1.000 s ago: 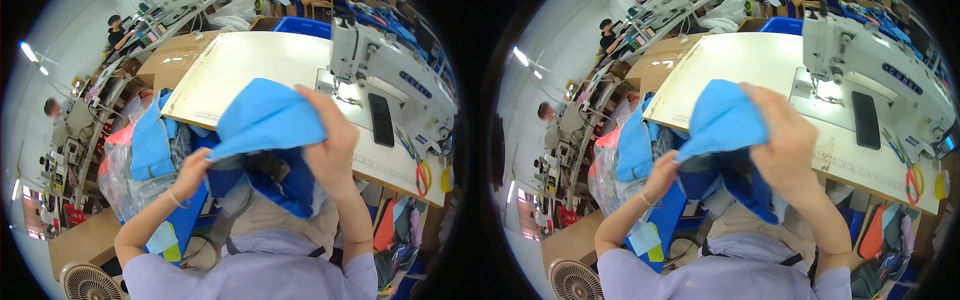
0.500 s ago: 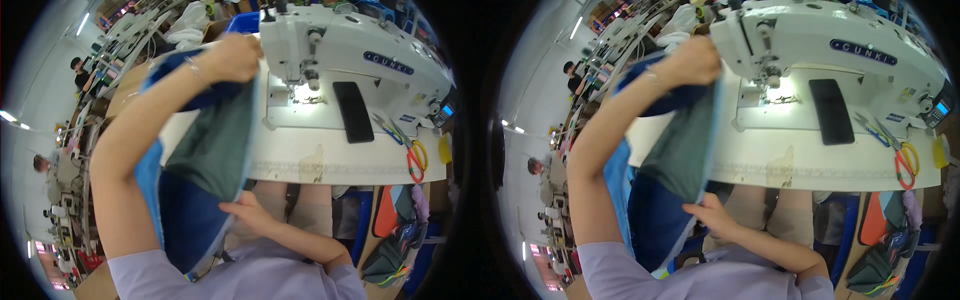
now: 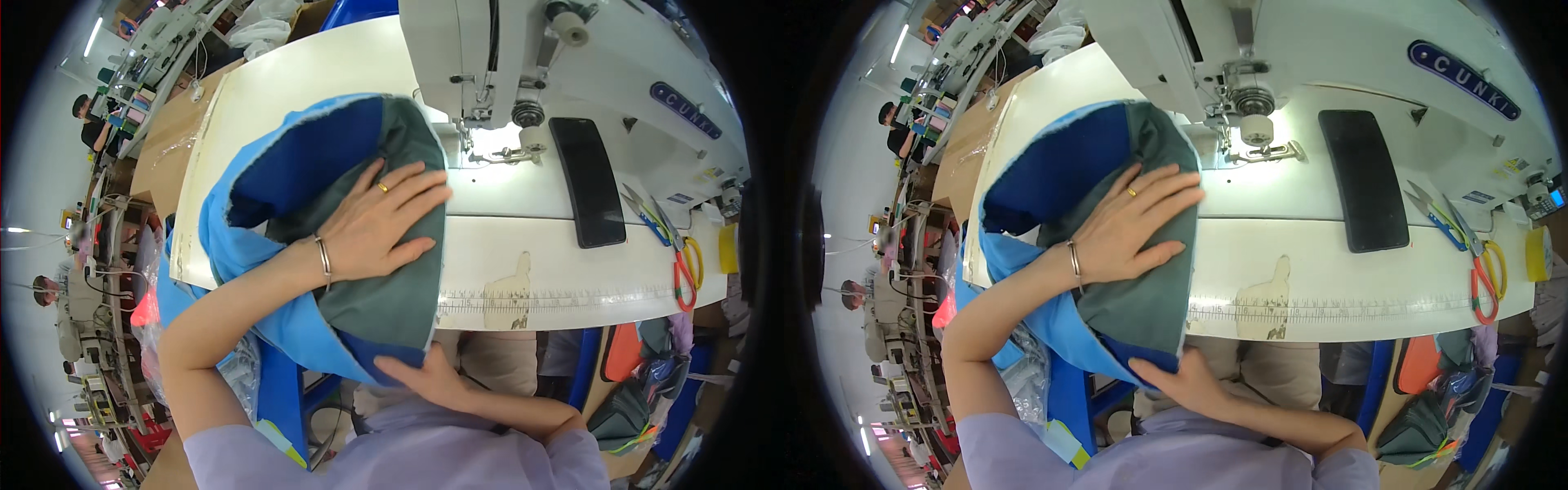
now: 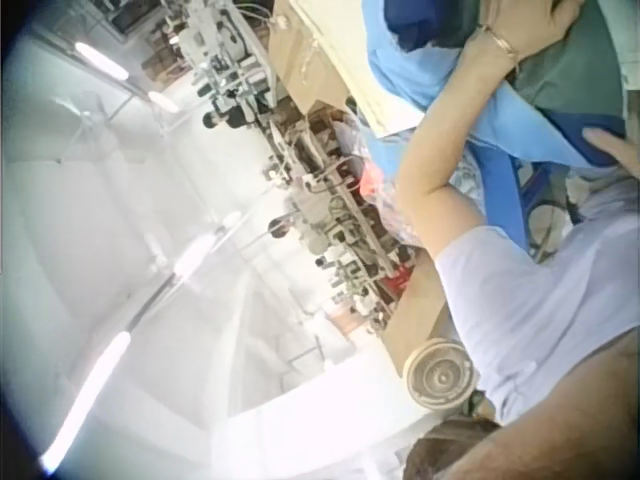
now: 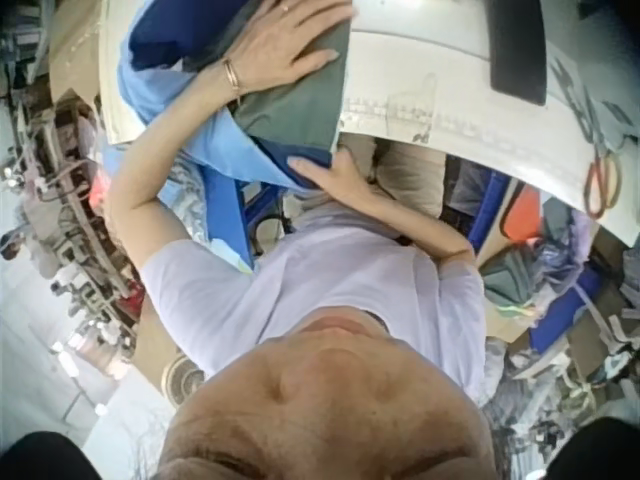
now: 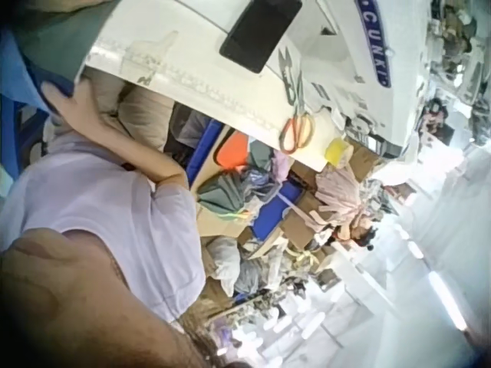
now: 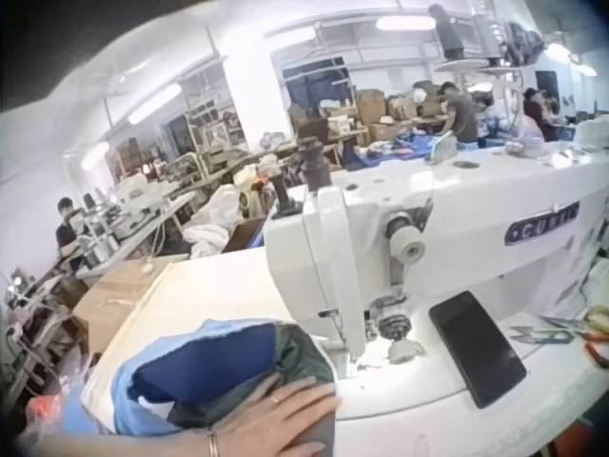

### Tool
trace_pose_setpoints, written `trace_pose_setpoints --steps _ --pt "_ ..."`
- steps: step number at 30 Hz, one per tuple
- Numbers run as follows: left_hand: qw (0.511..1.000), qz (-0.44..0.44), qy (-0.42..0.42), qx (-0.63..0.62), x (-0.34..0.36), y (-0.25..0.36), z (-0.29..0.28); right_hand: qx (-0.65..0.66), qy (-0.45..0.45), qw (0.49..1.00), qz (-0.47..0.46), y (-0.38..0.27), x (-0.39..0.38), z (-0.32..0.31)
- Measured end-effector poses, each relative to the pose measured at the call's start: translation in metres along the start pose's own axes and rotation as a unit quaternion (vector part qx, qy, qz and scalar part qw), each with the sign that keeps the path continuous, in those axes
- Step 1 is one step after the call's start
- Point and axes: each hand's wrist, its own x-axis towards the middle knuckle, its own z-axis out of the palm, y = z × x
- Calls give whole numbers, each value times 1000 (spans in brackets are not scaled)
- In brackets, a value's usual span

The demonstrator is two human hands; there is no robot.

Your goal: The person operates an industrial sewing machine to stitch a blue and green fabric bag. They guide the bag under the needle, aligning the edges and seams while the machine runs. The person frequently pauses to adjust the fabric, flip the bag, and reposition it for different stitching lines.

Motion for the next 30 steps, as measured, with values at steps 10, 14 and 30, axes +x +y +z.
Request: trace_pose_setpoints --steps 10,14,30 --pt "1000 5 -17 -14 43 -47 -1 85 -109 986 -91 -26 -18 -10" --pt "994 -14 -105 -39 85 -59 -20 97 -105 986 -80 -17 -15 -10" --pt "988 -66 -123 -61 105 -73 -30 115 -64 991 -23 -37 -7 -16"
